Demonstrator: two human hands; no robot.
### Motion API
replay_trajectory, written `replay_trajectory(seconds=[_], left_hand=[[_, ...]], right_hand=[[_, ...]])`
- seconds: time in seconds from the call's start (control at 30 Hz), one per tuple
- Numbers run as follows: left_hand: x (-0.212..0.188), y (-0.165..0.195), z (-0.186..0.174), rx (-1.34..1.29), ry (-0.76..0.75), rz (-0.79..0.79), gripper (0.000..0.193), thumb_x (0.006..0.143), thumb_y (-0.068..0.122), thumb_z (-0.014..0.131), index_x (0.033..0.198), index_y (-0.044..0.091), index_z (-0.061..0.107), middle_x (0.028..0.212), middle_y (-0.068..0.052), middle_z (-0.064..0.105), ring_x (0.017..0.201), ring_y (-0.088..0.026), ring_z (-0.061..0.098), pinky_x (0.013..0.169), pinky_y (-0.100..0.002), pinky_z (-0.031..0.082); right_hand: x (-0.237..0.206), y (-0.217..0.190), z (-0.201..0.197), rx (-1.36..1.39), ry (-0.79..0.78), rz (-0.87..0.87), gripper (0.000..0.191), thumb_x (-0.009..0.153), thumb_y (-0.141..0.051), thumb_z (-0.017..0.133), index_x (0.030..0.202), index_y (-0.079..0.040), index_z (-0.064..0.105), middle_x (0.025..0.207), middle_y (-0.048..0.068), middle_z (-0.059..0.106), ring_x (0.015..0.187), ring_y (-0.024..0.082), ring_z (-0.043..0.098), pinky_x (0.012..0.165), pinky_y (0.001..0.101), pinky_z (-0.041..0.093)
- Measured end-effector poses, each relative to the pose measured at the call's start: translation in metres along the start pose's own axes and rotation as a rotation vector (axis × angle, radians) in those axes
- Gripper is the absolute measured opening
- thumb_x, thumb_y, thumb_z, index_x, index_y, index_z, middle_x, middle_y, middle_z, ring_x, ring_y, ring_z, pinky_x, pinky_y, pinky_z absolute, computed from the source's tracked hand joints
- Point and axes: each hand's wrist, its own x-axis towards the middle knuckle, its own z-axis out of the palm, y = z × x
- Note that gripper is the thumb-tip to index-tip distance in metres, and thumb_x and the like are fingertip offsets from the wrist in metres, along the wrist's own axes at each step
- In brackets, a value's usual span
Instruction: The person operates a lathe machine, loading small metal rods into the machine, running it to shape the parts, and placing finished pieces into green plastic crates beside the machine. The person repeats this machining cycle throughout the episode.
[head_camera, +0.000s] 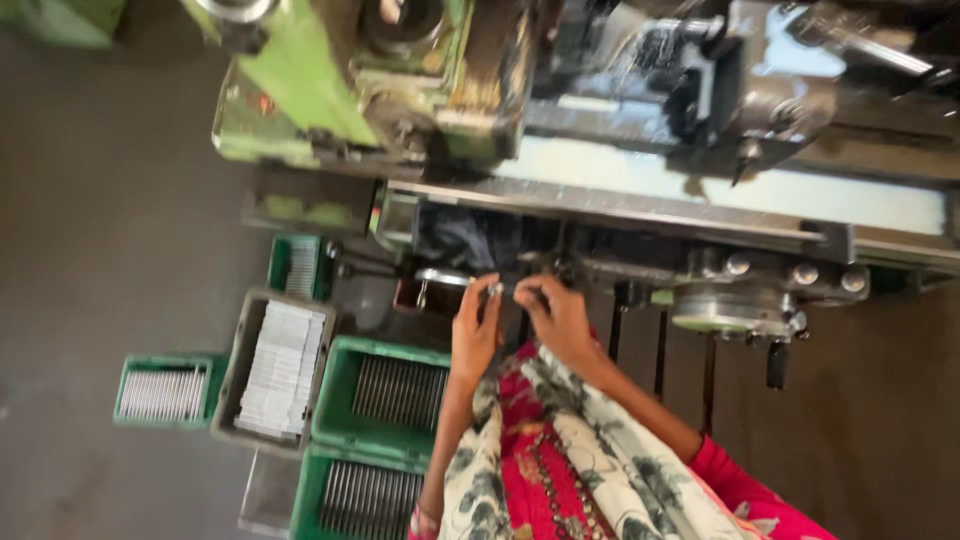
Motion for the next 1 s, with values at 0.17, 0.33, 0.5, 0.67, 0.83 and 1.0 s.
replay_trajectory(seconds=[0.17, 0.33, 0.5, 0.67, 0.83, 1.0], left_hand=[[-0.010, -0.031, -0.004, -0.537, -0.007, -0.449, 0.024, 0.105, 0.026, 0.054, 0.127, 0.018, 0.060, 0.074, 0.002, 0.056, 0.047, -0.005, 0.044, 0.040, -0.021, 0.029], [-0.012, -0.032, 0.006, -0.524, 0.127, -0.410, 0.024, 0.105, 0.030, 0.054, 0.122, 0.015, 0.061, 0.075, 0.001, 0.056, 0.048, -0.005, 0.042, 0.038, -0.022, 0.027], [-0.013, -0.007, 0.017, -0.463, 0.214, -0.296, 0.021, 0.102, 0.029, 0.055, 0.114, 0.013, 0.061, 0.075, -0.001, 0.061, 0.044, -0.005, 0.035, 0.036, -0.023, 0.021], [-0.012, 0.003, 0.023, -0.457, 0.190, -0.381, 0.019, 0.104, 0.027, 0.057, 0.114, 0.011, 0.060, 0.076, -0.001, 0.060, 0.049, -0.004, 0.038, 0.041, -0.022, 0.023], [-0.015, 0.011, 0.036, -0.239, 0.229, 0.015, 0.019, 0.100, 0.018, 0.059, 0.116, 0.008, 0.063, 0.081, -0.003, 0.068, 0.057, -0.009, 0.051, 0.050, -0.026, 0.039], [-0.023, 0.041, 0.023, 0.575, 0.130, 0.755, 0.022, 0.087, 0.016, 0.069, 0.109, 0.011, 0.068, 0.092, -0.010, 0.073, 0.080, -0.029, 0.072, 0.065, -0.037, 0.058]], right_hand=[[-0.013, 0.010, 0.002, -0.103, -0.082, -0.060, 0.016, 0.093, -0.018, 0.072, 0.104, -0.006, 0.070, 0.082, 0.015, 0.073, 0.064, 0.022, 0.071, 0.057, 0.0311, 0.052], [-0.015, 0.024, 0.008, -0.117, -0.092, 0.043, 0.020, 0.092, -0.021, 0.074, 0.105, -0.007, 0.070, 0.073, 0.015, 0.069, 0.055, 0.029, 0.065, 0.053, 0.0336, 0.048], [-0.011, 0.020, -0.003, 0.031, -0.051, -0.130, 0.019, 0.100, -0.021, 0.067, 0.109, -0.005, 0.066, 0.085, 0.016, 0.069, 0.069, 0.031, 0.068, 0.062, 0.0349, 0.053], [-0.015, 0.020, -0.023, -0.127, -0.211, -0.007, 0.025, 0.094, -0.027, 0.069, 0.110, -0.008, 0.068, 0.083, 0.018, 0.070, 0.066, 0.032, 0.067, 0.058, 0.0364, 0.051], [-0.022, 0.050, -0.007, 0.331, -0.074, 0.206, 0.021, 0.104, -0.025, 0.059, 0.105, -0.006, 0.069, 0.075, 0.006, 0.059, 0.061, 0.015, 0.052, 0.054, 0.0289, 0.042], [-0.035, 0.105, -0.022, 1.265, -0.520, 1.083, 0.032, 0.106, -0.038, 0.055, 0.087, -0.012, 0.058, 0.057, -0.004, 0.039, 0.040, 0.008, 0.031, 0.036, 0.0247, 0.023]])
